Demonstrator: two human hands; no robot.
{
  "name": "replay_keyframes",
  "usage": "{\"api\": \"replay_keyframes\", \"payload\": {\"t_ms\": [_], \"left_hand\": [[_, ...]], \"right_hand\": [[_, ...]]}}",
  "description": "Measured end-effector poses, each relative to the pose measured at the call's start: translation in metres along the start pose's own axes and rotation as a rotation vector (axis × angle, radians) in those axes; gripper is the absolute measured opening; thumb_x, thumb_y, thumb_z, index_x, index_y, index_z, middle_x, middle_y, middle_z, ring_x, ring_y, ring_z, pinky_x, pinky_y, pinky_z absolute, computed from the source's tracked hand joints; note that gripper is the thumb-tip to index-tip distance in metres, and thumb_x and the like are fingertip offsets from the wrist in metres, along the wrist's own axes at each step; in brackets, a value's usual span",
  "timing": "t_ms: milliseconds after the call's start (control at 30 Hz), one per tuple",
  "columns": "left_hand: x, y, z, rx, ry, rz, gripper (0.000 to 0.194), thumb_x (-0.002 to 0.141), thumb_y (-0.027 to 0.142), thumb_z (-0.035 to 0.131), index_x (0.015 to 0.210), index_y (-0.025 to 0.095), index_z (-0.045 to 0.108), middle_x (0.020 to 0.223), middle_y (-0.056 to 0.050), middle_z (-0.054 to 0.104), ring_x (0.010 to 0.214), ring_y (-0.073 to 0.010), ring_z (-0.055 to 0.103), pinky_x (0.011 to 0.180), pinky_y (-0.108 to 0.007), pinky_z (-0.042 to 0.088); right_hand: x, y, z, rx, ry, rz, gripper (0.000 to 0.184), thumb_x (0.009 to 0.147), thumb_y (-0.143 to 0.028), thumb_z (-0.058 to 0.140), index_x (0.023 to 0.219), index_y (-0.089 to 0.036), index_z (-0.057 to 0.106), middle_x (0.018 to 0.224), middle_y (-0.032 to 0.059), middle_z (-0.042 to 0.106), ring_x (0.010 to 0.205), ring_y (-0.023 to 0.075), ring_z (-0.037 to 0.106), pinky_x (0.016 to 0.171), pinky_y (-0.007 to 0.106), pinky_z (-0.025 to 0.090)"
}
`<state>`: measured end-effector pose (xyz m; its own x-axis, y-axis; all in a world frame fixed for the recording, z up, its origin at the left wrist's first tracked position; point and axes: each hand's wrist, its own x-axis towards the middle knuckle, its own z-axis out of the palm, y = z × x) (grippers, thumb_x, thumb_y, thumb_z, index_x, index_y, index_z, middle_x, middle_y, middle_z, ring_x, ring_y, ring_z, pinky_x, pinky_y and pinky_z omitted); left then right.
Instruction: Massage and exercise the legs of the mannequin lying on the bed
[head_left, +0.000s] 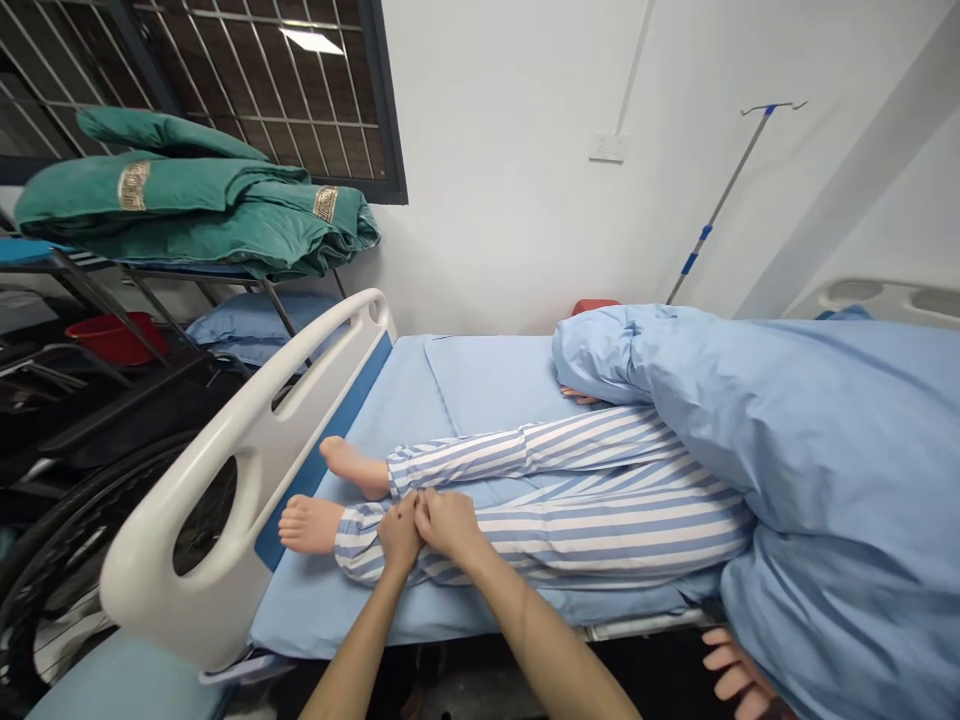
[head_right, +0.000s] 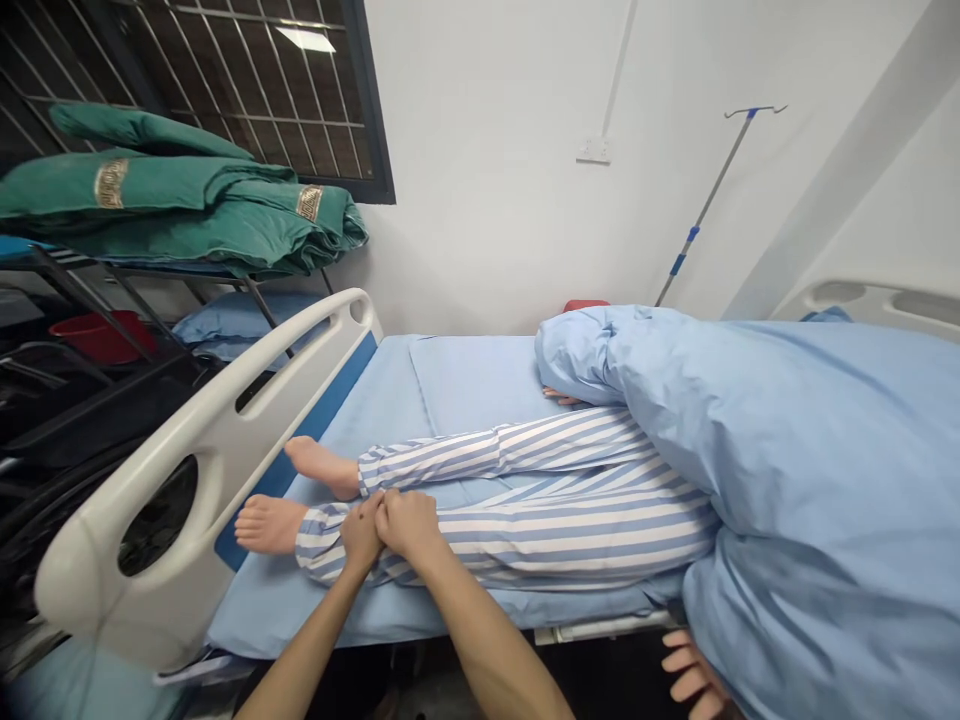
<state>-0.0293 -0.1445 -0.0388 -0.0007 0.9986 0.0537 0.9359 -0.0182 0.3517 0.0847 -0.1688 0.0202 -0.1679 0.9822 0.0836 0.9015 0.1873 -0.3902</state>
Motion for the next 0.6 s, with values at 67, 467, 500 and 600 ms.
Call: {"api": "replay_keyframes", "payload": {"t_ms": [67, 467, 500, 600], "left_hand": [[-0.002, 0.005, -0.004, 0.063, 0.03, -0.055, 0.034, 0.095, 0.029, 0.036, 0.099, 0.018, 0.067, 0.093, -0.013, 0.072, 0.085, -0.0246, 0.064, 0.067, -0.029, 0.037], [0.004, 0.049, -0.007, -0.477, 0.204, -0.059, 0.028, 0.087, 0.029, 0.043, 0.062, 0.019, 0.05, 0.06, -0.002, 0.057, 0.06, -0.0149, 0.05, 0.062, -0.026, 0.036], [0.001, 0.049, -0.004, -0.463, 0.215, -0.05, 0.024, 0.086, 0.026, 0.045, 0.063, 0.019, 0.05, 0.06, -0.002, 0.056, 0.059, -0.015, 0.05, 0.063, -0.026, 0.035], [-0.004, 0.048, -0.002, -0.376, 0.213, -0.047, 0.021, 0.086, 0.02, 0.046, 0.066, 0.018, 0.051, 0.061, -0.004, 0.057, 0.059, -0.0151, 0.049, 0.064, -0.027, 0.033]], "right_hand": [[-0.004, 0.003, 0.005, 0.005, 0.031, 0.048, 0.04, 0.098, -0.036, 0.034, 0.1, -0.017, 0.069, 0.084, 0.0113, 0.074, 0.073, 0.0234, 0.068, 0.066, 0.029, 0.044], [0.001, 0.017, 0.015, 0.259, 0.208, 0.216, 0.044, 0.101, -0.027, 0.028, 0.086, -0.019, 0.069, 0.086, 0.0076, 0.075, 0.078, 0.0182, 0.069, 0.064, 0.024, 0.039], [0.0, 0.017, 0.016, 0.248, 0.207, 0.223, 0.044, 0.101, -0.029, 0.029, 0.087, -0.018, 0.069, 0.084, 0.0078, 0.075, 0.077, 0.0184, 0.069, 0.064, 0.024, 0.039], [0.0, 0.013, 0.016, 0.201, 0.182, 0.242, 0.045, 0.101, -0.034, 0.03, 0.089, -0.018, 0.07, 0.084, 0.0089, 0.075, 0.076, 0.0195, 0.07, 0.064, 0.025, 0.042]]}}
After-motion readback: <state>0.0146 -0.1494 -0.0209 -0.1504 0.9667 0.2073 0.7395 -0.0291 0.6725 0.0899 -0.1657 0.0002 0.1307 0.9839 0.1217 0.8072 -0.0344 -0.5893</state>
